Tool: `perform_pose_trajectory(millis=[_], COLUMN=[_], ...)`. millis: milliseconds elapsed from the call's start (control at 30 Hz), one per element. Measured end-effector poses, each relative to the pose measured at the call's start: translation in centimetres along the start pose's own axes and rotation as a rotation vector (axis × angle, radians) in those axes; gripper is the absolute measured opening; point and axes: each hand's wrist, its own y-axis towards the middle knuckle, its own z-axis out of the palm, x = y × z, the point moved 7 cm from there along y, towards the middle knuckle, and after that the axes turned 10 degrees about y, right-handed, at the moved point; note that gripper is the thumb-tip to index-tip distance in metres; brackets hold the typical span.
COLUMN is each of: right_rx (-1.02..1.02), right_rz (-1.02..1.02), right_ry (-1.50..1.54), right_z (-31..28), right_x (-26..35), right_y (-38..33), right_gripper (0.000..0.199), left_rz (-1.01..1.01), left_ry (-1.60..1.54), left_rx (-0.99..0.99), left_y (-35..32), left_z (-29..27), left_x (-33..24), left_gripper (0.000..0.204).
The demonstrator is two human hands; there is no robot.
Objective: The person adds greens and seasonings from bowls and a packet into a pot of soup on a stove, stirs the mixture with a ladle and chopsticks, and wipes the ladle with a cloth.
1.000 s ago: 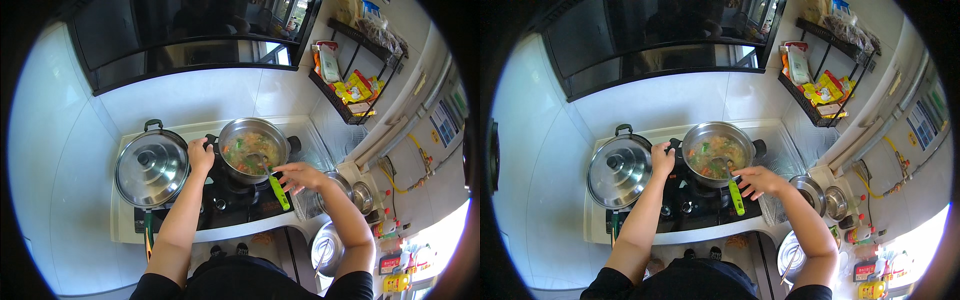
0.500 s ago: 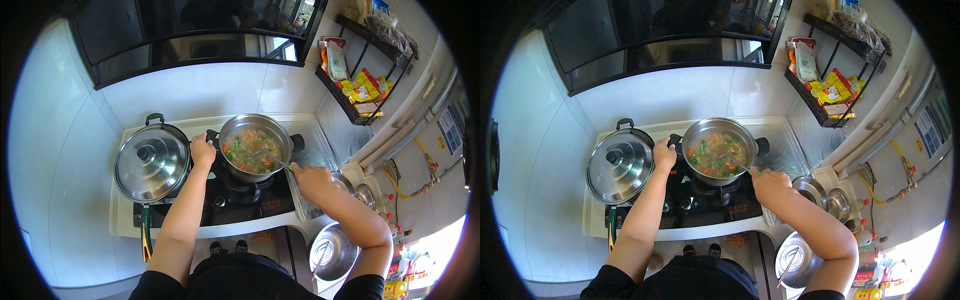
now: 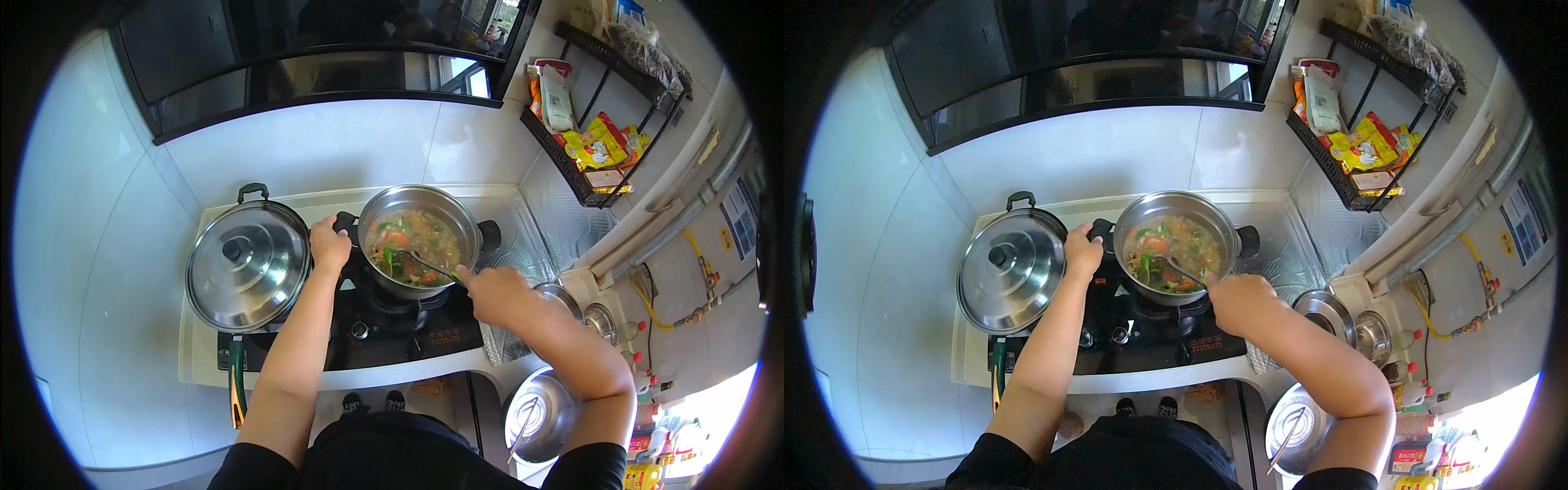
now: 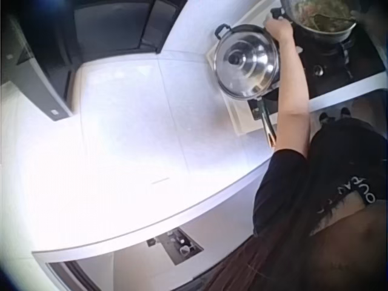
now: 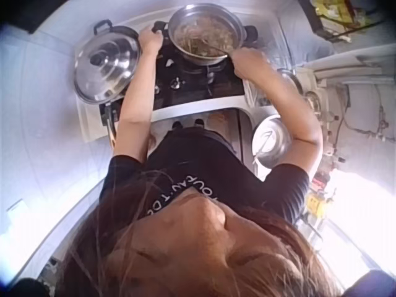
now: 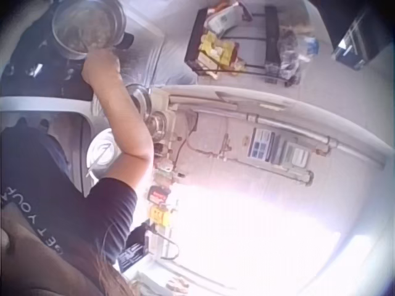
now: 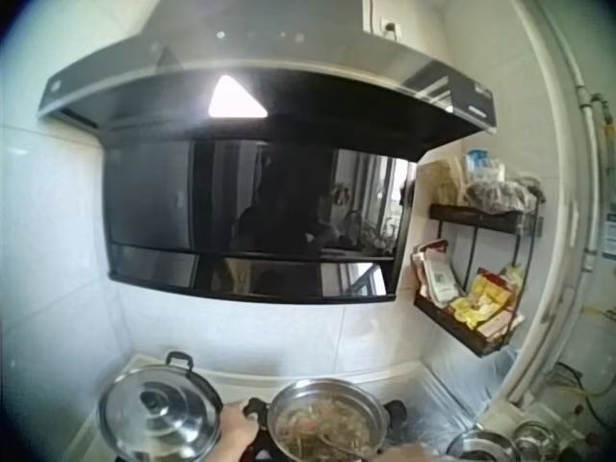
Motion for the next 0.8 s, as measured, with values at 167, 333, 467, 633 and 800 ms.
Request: perform_pose_trajectory(millis=[167, 333, 467, 633, 800], right_rx=[-0.067, -0.207, -0.229, -0.082, 0.019], right_rz=[0.031, 0.058, 0.078, 0.038, 0.051], right_ry=[0.019, -0.043, -0.141, -0.054, -0.015], right_z=[1.3, 3.1, 4.6, 0.3, -1.7], right_x=[0.6, 1.3, 1.5, 1.1, 0.0], right_y=[1.7, 2.9, 3.6, 0.8, -1.0], right_gripper=[0.054, 0.048, 0.045, 0.033, 0.022], left_rz=[0.008, 0.030, 0.042, 0.055, 0.047], left_ry=[0.027, 0.040, 0.049, 0.085, 0.087], left_rx=[0.007, 0.001, -0.002, -0.017, -0.012], left_y=[0.0, 0.3, 0.2, 0.0, -0.4], left_z=[-0.3, -0.1, 0.1, -0.2, -0.4], left_x=[-0.3, -0.1, -0.1, -0.2, -0.7], left_gripper=[0.039, 0.038, 0.038, 0.038, 0.038])
